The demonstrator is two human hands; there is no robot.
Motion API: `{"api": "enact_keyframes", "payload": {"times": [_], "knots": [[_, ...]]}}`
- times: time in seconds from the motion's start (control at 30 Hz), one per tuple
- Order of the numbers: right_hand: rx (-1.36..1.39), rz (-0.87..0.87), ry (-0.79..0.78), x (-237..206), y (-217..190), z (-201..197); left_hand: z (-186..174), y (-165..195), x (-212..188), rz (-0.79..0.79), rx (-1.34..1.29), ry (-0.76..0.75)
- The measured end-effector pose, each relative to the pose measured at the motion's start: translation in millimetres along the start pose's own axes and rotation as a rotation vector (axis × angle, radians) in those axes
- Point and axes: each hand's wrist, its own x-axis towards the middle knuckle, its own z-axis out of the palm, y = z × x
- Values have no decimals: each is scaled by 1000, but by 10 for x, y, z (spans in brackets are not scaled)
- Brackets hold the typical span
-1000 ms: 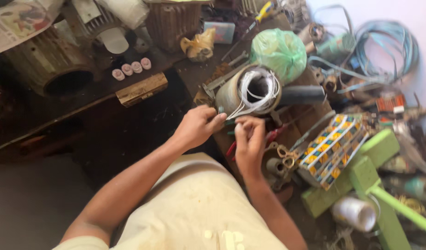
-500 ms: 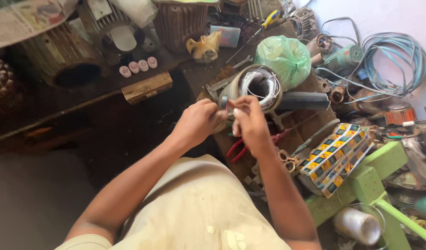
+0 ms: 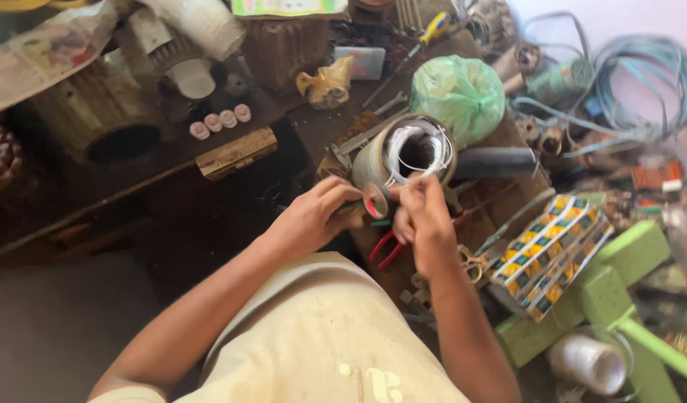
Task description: The person wraps electrical tape around a bundle of wires held in their hands. They repeatedly rotate the wire bundle and the tape roll to cover the exposed section. The task is performed at a workbench with various tools and parts visible in the background.
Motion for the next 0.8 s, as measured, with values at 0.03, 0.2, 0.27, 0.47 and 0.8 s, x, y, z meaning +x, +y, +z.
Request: {"api": "enact_keyframes", "payload": {"times": [0.03, 0.2, 0.27, 0.47, 0.8], "knots": [[195, 114, -24, 42, -80, 2, 16, 2, 18, -53, 35, 11], [-720, -587, -40, 91, -173, 176, 198, -65, 220, -399, 262, 41], [-1100, -798, -29, 78, -166, 197, 221, -87, 273, -476, 287, -9], [-1210, -745, 78, 120, -130, 140, 62, 12, 169, 63, 375, 174], [-1151, -834, 112, 104, -86, 213, 58, -59, 117, 94, 457, 80]]}}
